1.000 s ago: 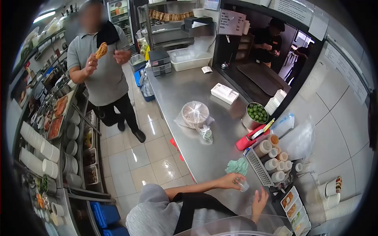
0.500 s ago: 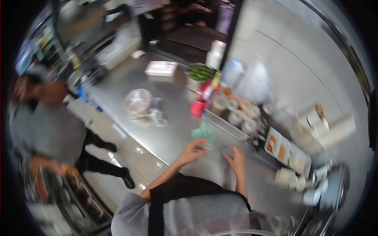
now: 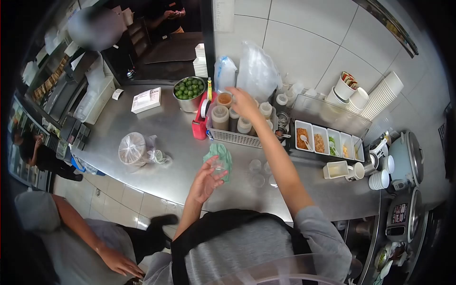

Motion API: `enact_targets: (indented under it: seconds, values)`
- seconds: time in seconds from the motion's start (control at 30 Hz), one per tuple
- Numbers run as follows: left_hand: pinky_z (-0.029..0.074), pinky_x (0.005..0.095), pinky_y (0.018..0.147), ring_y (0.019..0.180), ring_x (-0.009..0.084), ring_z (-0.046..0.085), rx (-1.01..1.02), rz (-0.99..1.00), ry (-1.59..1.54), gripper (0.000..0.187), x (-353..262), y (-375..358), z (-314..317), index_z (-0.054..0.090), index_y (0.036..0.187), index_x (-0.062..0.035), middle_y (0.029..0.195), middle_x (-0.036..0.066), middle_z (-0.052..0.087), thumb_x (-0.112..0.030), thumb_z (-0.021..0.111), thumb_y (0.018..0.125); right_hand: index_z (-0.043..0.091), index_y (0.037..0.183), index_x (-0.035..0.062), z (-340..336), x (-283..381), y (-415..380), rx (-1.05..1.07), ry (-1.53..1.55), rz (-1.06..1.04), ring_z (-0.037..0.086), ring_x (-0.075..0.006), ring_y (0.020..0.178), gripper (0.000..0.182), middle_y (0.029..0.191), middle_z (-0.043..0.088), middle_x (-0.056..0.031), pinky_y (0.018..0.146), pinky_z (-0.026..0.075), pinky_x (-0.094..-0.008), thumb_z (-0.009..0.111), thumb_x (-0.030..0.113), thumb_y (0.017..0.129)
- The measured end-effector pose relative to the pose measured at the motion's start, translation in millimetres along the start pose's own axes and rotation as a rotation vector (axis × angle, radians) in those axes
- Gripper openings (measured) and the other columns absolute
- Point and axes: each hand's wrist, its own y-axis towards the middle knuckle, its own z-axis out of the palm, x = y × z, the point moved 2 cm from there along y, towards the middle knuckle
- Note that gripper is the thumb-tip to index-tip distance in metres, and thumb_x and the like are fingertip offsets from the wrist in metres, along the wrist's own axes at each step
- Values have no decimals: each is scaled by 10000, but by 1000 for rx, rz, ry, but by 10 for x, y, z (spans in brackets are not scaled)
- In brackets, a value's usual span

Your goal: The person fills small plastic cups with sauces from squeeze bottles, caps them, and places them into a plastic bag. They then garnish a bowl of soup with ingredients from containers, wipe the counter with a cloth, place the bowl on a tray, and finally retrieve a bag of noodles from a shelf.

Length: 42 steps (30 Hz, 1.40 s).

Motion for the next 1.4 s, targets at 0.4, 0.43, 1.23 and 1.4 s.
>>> enact_targets:
  seconds: [0.4, 0.43, 1.23, 1.4]
  values:
    - [453, 231, 628, 856, 141, 570, -211, 408, 254, 621, -607, -348, 102, 368, 1347, -82, 1085, 51, 559, 0, 603, 779, 491, 1139, 110, 318, -616, 567, 313, 388, 102, 564, -219, 1014, 729, 1041, 595, -72, 881, 431, -324, 816, 126, 487]
    - [440, 218, 619, 843, 125, 562, -241, 426, 320, 610, -648, -361, 83, 390, 1333, -68, 1106, 58, 548, 12, 608, 769, 473, 1177, 109, 25, -419, 638, 226, 386, 60, 558, -217, 1027, 765, 1064, 585, -71, 898, 422, -329, 825, 126, 497]
    - [467, 332, 687, 730, 228, 575, -364, 655, 1409, 525, -357, 70, 345, 588, 1088, -34, 954, 100, 581, -118, 765, 601, 525, 1176, 116, -671, 790, -1055, 306, -577, -534, 485, -261, 922, 529, 938, 495, -99, 827, 379, -376, 617, 48, 659]
    - [474, 332, 686, 729, 227, 572, -290, 607, 1392, 510, -142, 103, 328, 594, 1076, -31, 957, 100, 589, -116, 764, 602, 552, 1113, 128, -745, 769, -1238, 322, -612, -493, 504, -253, 847, 405, 842, 492, -87, 784, 390, -370, 550, 60, 713]
